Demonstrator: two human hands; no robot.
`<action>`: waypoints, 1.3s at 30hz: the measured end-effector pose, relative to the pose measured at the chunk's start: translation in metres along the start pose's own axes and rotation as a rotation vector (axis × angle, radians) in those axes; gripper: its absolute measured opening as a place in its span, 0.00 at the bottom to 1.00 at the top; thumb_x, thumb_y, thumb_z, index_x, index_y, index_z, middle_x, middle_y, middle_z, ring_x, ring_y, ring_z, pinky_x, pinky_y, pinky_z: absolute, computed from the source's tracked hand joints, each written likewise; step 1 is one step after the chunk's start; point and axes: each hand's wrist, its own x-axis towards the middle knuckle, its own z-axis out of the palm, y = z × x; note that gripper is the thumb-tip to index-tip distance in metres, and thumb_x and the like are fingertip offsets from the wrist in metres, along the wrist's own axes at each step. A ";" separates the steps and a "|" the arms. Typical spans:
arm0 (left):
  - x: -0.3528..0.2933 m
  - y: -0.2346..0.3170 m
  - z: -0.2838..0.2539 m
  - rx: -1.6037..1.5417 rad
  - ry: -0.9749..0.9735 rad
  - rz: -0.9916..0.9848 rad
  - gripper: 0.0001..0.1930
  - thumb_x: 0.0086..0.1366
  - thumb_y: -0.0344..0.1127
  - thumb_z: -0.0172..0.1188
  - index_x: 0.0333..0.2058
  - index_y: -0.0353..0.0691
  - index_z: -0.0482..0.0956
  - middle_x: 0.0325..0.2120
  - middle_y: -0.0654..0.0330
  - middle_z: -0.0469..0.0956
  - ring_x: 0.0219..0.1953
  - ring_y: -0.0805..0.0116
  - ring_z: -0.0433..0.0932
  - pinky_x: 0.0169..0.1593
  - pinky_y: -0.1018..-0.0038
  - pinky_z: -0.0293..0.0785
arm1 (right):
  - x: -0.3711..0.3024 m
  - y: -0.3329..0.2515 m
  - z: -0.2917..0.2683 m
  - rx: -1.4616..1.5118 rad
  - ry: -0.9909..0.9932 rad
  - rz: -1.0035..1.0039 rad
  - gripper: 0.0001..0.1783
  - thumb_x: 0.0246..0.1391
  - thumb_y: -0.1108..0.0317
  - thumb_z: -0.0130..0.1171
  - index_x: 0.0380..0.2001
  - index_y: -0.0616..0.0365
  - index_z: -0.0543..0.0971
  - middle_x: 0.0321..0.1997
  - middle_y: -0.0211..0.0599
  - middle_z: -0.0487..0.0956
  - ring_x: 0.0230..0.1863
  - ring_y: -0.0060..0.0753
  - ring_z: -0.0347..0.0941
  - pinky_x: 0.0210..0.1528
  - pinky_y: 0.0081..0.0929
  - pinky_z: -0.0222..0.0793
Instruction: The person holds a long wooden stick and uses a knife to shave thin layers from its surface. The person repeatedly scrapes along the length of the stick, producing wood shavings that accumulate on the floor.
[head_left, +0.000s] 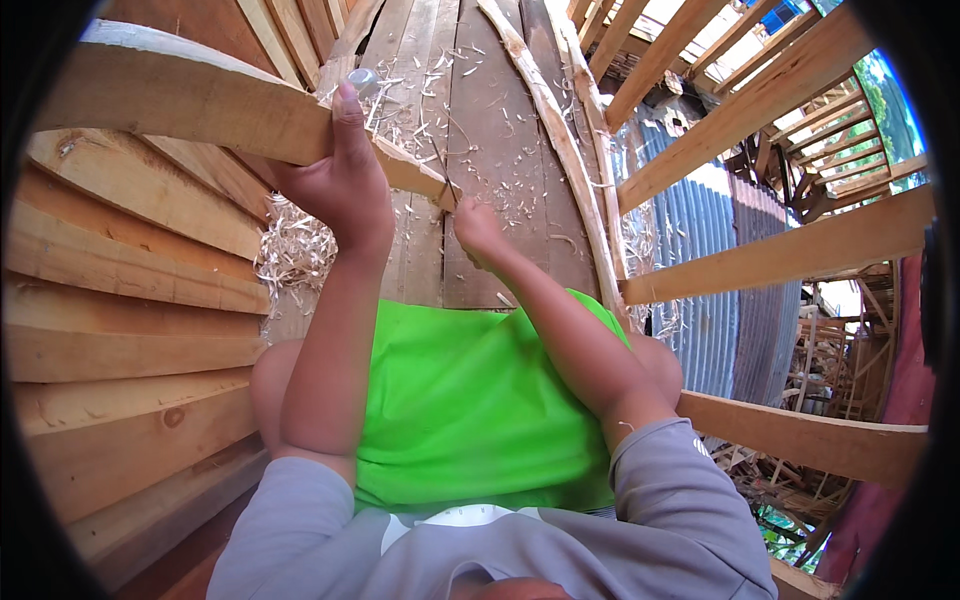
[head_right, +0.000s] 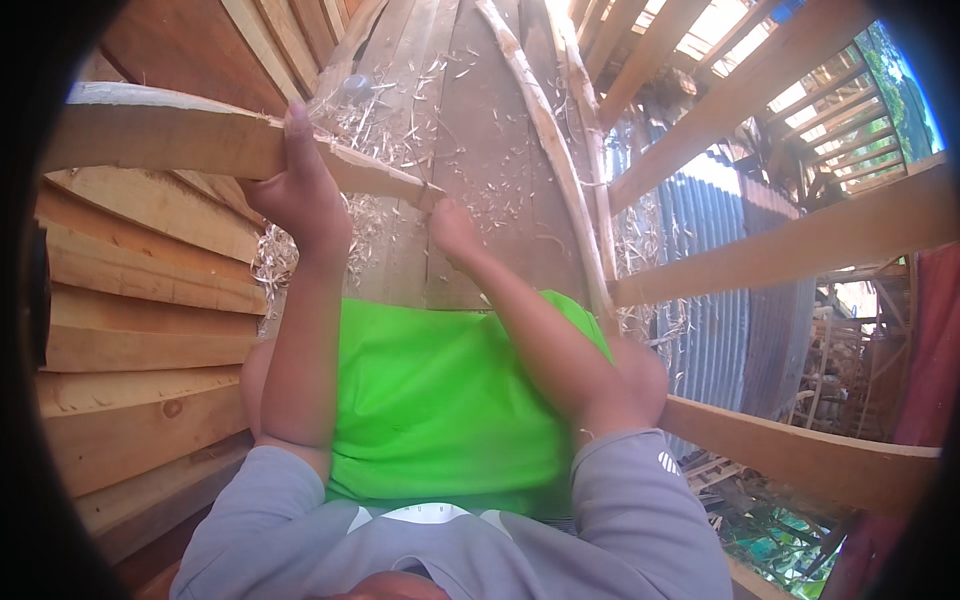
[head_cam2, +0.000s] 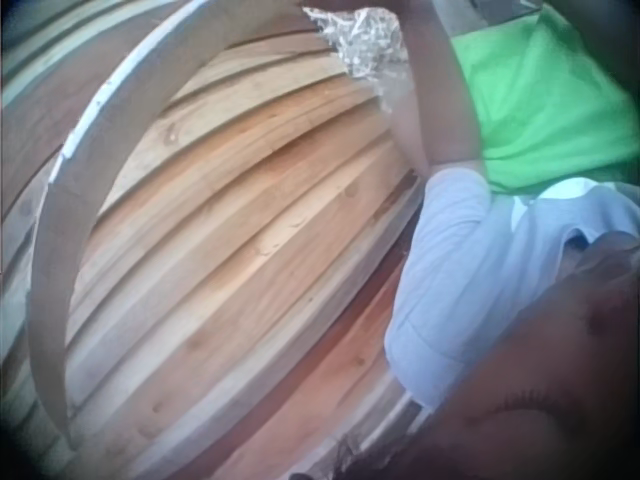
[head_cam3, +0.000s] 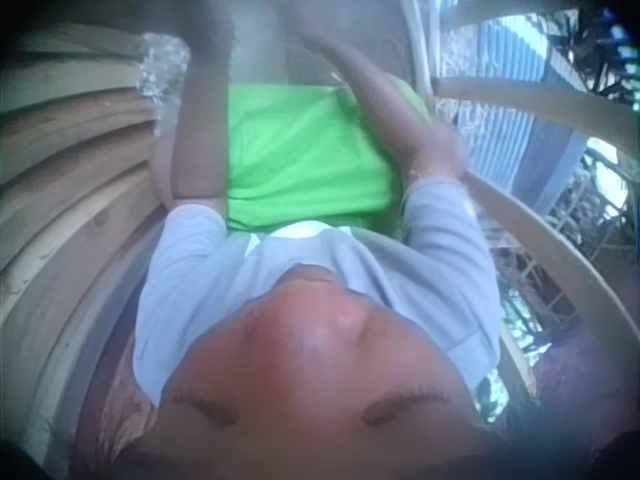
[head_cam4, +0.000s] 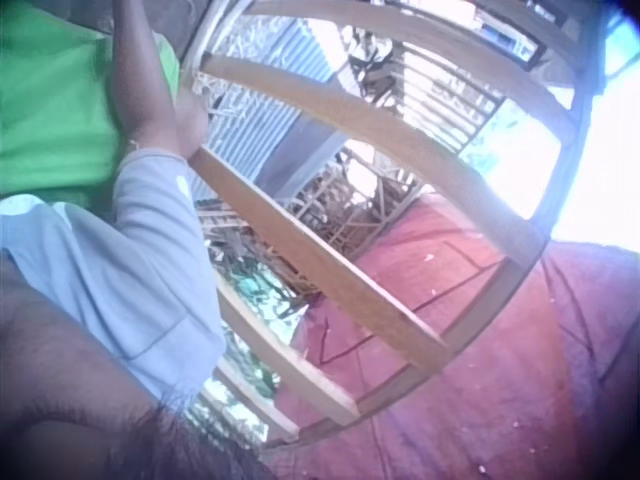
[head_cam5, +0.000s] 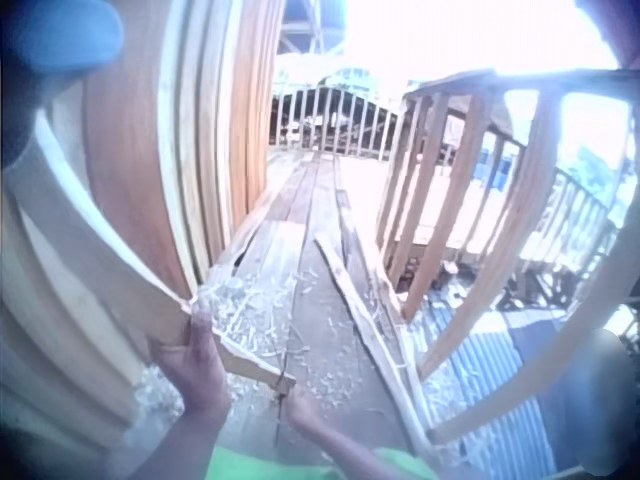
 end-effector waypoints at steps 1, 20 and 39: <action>-0.001 0.002 0.006 -0.009 0.002 0.013 0.17 0.60 0.34 0.67 0.39 0.32 0.69 0.31 0.60 0.76 0.31 0.78 0.74 0.36 0.79 0.74 | 0.017 0.025 0.005 -0.003 0.044 -0.008 0.29 0.63 0.51 0.30 0.20 0.64 0.68 0.13 0.41 0.68 0.11 0.35 0.63 0.14 0.38 0.56; 0.002 -0.017 -0.011 0.119 0.013 0.076 0.21 0.62 0.37 0.66 0.44 0.30 0.66 0.39 0.56 0.73 0.38 0.73 0.75 0.41 0.76 0.74 | -0.034 -0.052 -0.008 0.149 -0.113 -0.004 0.30 0.64 0.49 0.26 0.16 0.58 0.61 0.10 0.34 0.62 0.07 0.31 0.56 0.09 0.36 0.52; 0.002 -0.017 -0.016 0.247 0.026 0.174 0.21 0.66 0.41 0.60 0.46 0.31 0.64 0.40 0.56 0.71 0.41 0.69 0.73 0.46 0.73 0.72 | -0.037 -0.068 -0.013 -0.230 -0.139 -0.177 0.24 0.62 0.60 0.40 0.44 0.72 0.75 0.41 0.66 0.77 0.45 0.63 0.75 0.48 0.50 0.69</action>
